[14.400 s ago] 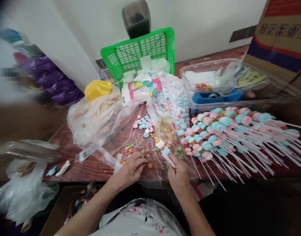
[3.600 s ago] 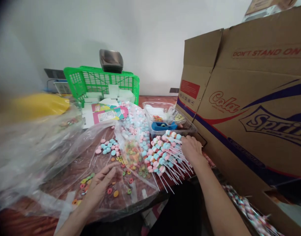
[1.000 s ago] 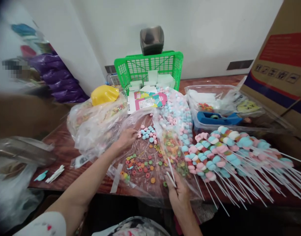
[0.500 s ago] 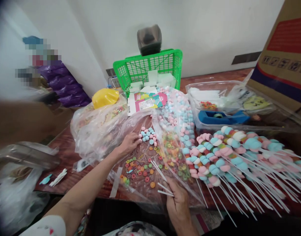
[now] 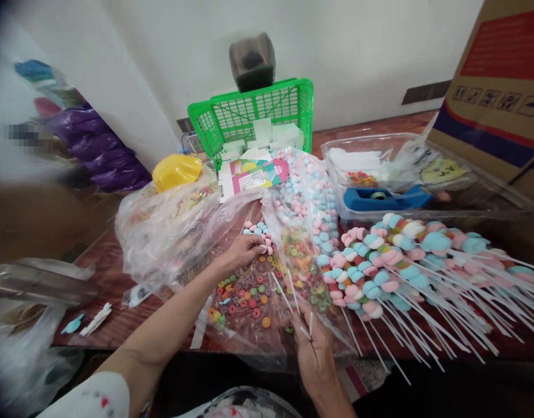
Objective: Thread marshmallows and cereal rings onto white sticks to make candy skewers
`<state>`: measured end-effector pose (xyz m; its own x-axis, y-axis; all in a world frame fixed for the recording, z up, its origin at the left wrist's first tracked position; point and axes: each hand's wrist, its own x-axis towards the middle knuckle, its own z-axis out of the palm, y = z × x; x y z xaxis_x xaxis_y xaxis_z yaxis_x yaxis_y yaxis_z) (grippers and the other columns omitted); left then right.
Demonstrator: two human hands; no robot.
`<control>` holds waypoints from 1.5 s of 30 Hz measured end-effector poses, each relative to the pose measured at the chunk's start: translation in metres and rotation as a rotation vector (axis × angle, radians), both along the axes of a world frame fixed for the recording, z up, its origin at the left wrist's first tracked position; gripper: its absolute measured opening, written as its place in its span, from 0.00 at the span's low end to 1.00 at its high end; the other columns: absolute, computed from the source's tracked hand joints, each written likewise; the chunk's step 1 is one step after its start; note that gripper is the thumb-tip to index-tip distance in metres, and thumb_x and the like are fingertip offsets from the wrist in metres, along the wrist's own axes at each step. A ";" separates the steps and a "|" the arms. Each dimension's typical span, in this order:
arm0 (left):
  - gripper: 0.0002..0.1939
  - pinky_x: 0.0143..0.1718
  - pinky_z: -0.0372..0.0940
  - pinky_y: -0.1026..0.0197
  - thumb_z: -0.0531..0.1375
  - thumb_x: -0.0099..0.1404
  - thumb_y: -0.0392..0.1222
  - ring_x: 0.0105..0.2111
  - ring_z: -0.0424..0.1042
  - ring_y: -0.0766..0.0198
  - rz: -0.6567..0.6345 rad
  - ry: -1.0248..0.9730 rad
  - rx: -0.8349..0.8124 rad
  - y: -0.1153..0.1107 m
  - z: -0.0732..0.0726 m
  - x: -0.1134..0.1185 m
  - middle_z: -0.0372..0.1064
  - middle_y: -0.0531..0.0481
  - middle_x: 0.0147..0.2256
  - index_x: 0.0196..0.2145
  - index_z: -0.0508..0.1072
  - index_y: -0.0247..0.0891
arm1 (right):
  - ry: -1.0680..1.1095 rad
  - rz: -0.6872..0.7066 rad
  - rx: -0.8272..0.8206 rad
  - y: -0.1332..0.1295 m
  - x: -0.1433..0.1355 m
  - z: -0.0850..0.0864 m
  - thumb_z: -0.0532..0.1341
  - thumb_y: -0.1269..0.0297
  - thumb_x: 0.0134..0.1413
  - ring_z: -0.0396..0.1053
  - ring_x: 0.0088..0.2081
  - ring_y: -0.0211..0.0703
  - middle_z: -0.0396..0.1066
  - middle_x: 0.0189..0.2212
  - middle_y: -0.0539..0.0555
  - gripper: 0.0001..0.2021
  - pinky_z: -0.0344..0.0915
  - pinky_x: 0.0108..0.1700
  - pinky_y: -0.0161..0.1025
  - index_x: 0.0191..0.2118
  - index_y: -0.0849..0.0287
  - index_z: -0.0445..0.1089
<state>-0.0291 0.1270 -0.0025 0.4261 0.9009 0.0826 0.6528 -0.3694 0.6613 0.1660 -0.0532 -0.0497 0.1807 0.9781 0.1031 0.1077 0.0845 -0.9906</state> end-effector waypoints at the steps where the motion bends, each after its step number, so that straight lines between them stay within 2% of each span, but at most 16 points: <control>1: 0.10 0.32 0.61 0.64 0.55 0.60 0.36 0.27 0.67 0.66 -0.019 0.011 0.005 0.000 0.000 0.003 0.72 0.52 0.27 0.29 0.77 0.36 | -0.002 0.024 -0.014 0.000 0.001 0.000 0.56 0.56 0.57 0.61 0.20 0.35 0.70 0.23 0.48 0.13 0.60 0.23 0.32 0.40 0.57 0.71; 5: 0.09 0.41 0.61 0.59 0.56 0.60 0.35 0.33 0.68 0.62 -0.019 0.049 0.069 -0.005 -0.002 0.008 0.73 0.48 0.30 0.28 0.76 0.36 | 0.025 0.081 -0.030 0.002 0.001 -0.003 0.54 0.57 0.59 0.63 0.22 0.36 0.69 0.23 0.48 0.12 0.61 0.26 0.32 0.39 0.58 0.68; 10: 0.12 0.50 0.59 0.52 0.55 0.62 0.37 0.42 0.68 0.57 -0.014 -0.012 0.202 -0.021 -0.003 0.008 0.73 0.44 0.40 0.41 0.75 0.37 | -0.006 0.055 0.082 0.004 0.000 -0.008 0.53 0.61 0.61 0.64 0.23 0.36 0.65 0.21 0.46 0.09 0.62 0.27 0.32 0.40 0.57 0.66; 12: 0.15 0.48 0.62 0.53 0.56 0.61 0.37 0.41 0.70 0.57 0.031 -0.147 0.195 -0.031 -0.003 0.008 0.73 0.45 0.39 0.46 0.74 0.37 | -0.076 0.030 0.151 0.004 0.001 -0.010 0.53 0.63 0.61 0.64 0.22 0.36 0.64 0.21 0.45 0.08 0.62 0.27 0.32 0.42 0.57 0.67; 16: 0.21 0.37 0.67 0.60 0.62 0.58 0.40 0.33 0.70 0.64 0.206 -0.594 -0.053 -0.061 0.001 0.010 0.72 0.50 0.33 0.50 0.71 0.38 | -0.245 0.000 0.317 0.000 0.002 -0.011 0.54 0.68 0.60 0.67 0.24 0.37 0.67 0.23 0.47 0.11 0.65 0.29 0.32 0.47 0.57 0.67; 20: 0.22 0.34 0.68 0.63 0.69 0.50 0.38 0.31 0.71 0.67 0.351 -0.983 -0.256 -0.096 0.008 0.015 0.73 0.51 0.33 0.44 0.74 0.37 | -0.391 0.007 0.436 -0.005 0.001 -0.009 0.55 0.72 0.58 0.73 0.30 0.41 0.74 0.32 0.53 0.14 0.68 0.33 0.35 0.49 0.57 0.67; 22: 0.21 0.34 0.69 0.64 0.70 0.47 0.37 0.32 0.72 0.67 0.399 -1.106 -0.300 -0.109 0.012 0.017 0.74 0.51 0.33 0.41 0.75 0.37 | -0.437 0.011 0.479 -0.007 -0.001 -0.007 0.55 0.72 0.59 0.74 0.32 0.42 0.75 0.35 0.54 0.15 0.69 0.34 0.35 0.50 0.58 0.66; 25: 0.21 0.34 0.69 0.65 0.71 0.44 0.34 0.32 0.72 0.68 0.438 -1.231 -0.292 -0.120 0.016 0.020 0.75 0.52 0.32 0.38 0.76 0.38 | -0.471 0.026 0.493 -0.010 -0.002 -0.005 0.54 0.73 0.59 0.75 0.31 0.41 0.76 0.35 0.55 0.15 0.70 0.33 0.35 0.51 0.58 0.65; 29: 0.21 0.35 0.68 0.66 0.72 0.44 0.32 0.32 0.72 0.69 0.458 -1.265 -0.219 -0.125 0.017 0.026 0.75 0.52 0.33 0.38 0.76 0.39 | -0.503 0.006 0.503 -0.013 -0.002 -0.002 0.55 0.73 0.59 0.76 0.32 0.42 0.77 0.35 0.55 0.13 0.70 0.35 0.35 0.50 0.60 0.66; 35: 0.20 0.39 0.68 0.66 0.71 0.46 0.31 0.35 0.73 0.69 0.442 -1.276 -0.129 -0.127 0.012 0.036 0.76 0.52 0.35 0.39 0.77 0.41 | -0.541 -0.006 0.496 -0.013 -0.001 0.002 0.53 0.73 0.59 0.76 0.28 0.42 0.77 0.32 0.57 0.13 0.70 0.31 0.35 0.48 0.63 0.68; 41: 0.19 0.41 0.69 0.65 0.70 0.49 0.32 0.36 0.74 0.68 0.423 -1.182 -0.018 -0.124 0.005 0.038 0.76 0.51 0.36 0.40 0.76 0.41 | -0.580 -0.010 0.470 -0.013 -0.002 0.007 0.51 0.73 0.59 0.76 0.28 0.43 0.78 0.32 0.57 0.13 0.70 0.30 0.35 0.46 0.63 0.70; 45: 0.18 0.43 0.70 0.61 0.69 0.51 0.34 0.38 0.74 0.65 0.405 -1.057 0.058 -0.124 0.001 0.037 0.75 0.50 0.38 0.41 0.76 0.41 | -0.608 0.002 0.429 -0.014 -0.001 0.008 0.50 0.73 0.58 0.75 0.25 0.43 0.78 0.29 0.56 0.15 0.68 0.27 0.35 0.46 0.64 0.71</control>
<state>0.0079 0.0033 -0.0011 -0.2039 0.9396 0.2748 -0.1441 -0.3064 0.9409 0.1646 -0.0670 -0.0421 -0.0314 0.8297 0.5574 0.6258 0.4511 -0.6363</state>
